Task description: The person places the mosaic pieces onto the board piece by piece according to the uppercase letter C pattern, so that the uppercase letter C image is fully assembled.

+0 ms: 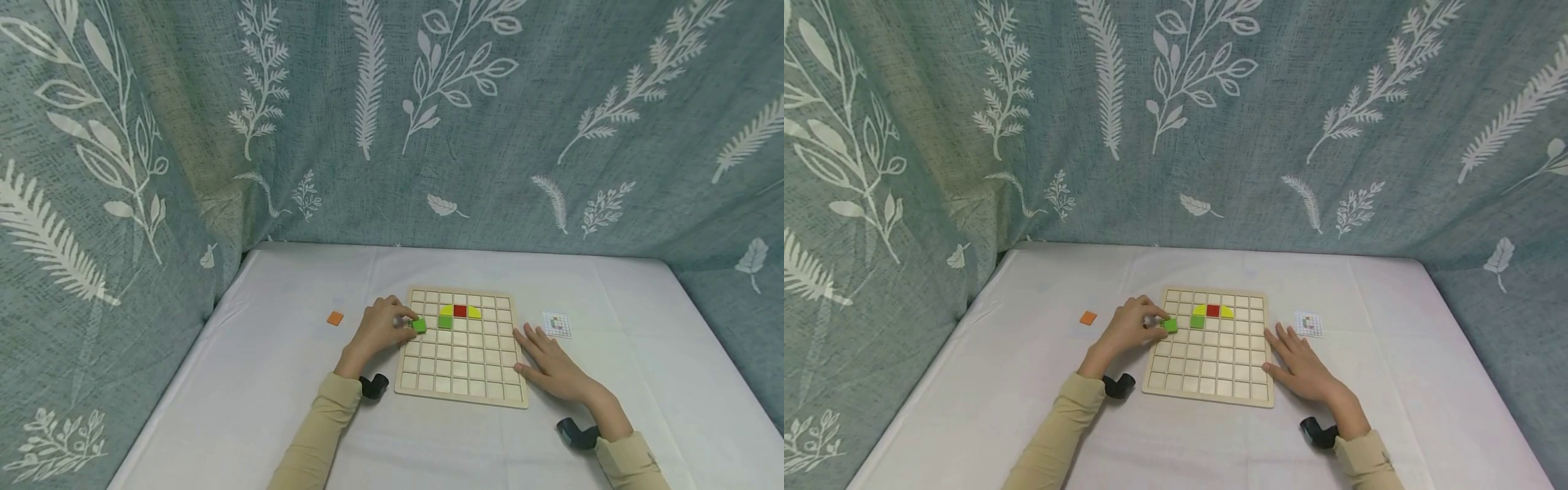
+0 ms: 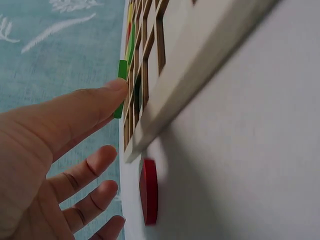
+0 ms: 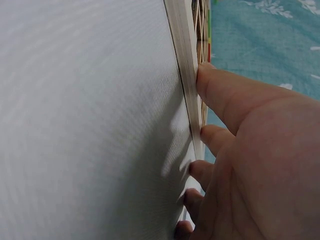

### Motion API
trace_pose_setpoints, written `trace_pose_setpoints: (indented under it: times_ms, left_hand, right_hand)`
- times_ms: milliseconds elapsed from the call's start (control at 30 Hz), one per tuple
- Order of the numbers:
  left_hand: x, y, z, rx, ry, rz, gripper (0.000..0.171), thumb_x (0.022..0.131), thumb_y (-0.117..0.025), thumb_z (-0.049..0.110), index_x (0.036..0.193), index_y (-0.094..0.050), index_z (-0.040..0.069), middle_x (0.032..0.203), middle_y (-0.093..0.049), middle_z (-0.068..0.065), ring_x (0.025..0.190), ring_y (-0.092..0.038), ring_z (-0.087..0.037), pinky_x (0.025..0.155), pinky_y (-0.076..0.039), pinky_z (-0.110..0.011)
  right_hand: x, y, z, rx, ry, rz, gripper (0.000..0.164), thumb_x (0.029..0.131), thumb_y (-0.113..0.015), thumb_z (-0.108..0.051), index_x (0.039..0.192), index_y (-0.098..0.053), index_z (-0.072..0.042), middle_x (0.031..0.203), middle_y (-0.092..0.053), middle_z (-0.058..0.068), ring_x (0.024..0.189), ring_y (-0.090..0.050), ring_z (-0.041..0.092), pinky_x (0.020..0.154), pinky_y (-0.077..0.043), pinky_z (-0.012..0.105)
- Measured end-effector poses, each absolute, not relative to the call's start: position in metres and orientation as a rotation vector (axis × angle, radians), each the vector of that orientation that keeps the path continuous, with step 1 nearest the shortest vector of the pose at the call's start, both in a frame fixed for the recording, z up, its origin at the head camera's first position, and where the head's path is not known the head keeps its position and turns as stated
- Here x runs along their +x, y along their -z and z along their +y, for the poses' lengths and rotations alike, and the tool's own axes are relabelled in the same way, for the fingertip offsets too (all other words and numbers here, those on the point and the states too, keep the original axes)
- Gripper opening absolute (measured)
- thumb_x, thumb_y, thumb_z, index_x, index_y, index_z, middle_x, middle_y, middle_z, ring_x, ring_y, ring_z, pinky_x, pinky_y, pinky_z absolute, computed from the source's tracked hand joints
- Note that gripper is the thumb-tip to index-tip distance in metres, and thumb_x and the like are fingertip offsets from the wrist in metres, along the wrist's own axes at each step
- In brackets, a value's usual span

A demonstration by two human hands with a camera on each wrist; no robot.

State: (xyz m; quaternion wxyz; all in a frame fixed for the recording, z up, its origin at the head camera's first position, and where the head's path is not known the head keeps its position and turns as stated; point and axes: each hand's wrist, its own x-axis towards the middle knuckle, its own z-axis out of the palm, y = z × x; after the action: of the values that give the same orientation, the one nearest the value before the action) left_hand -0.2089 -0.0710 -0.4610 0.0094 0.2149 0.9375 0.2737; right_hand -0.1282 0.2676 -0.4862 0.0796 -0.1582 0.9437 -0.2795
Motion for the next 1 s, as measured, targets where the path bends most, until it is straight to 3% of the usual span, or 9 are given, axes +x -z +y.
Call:
trace_pose_setpoints:
  times_ms: [1000]
  left_hand:
    - [-0.201,0.455,-0.031,0.856,-0.753,2.835,0.022,0.08,-0.073,0.025,0.101,-0.073,0.021,0.099,-0.057,-0.003,0.09,-0.046,-0.019,0.077,-0.037,-0.039]
  right_hand:
    - [-0.127,0.486,0.266,-0.492,0.878,2.83,0.067,0.092,-0.052,-0.037,0.145,-0.028,-0.004,0.15,-0.016,0.027,0.137,-0.007,0.048,0.106,-0.005,0.064]
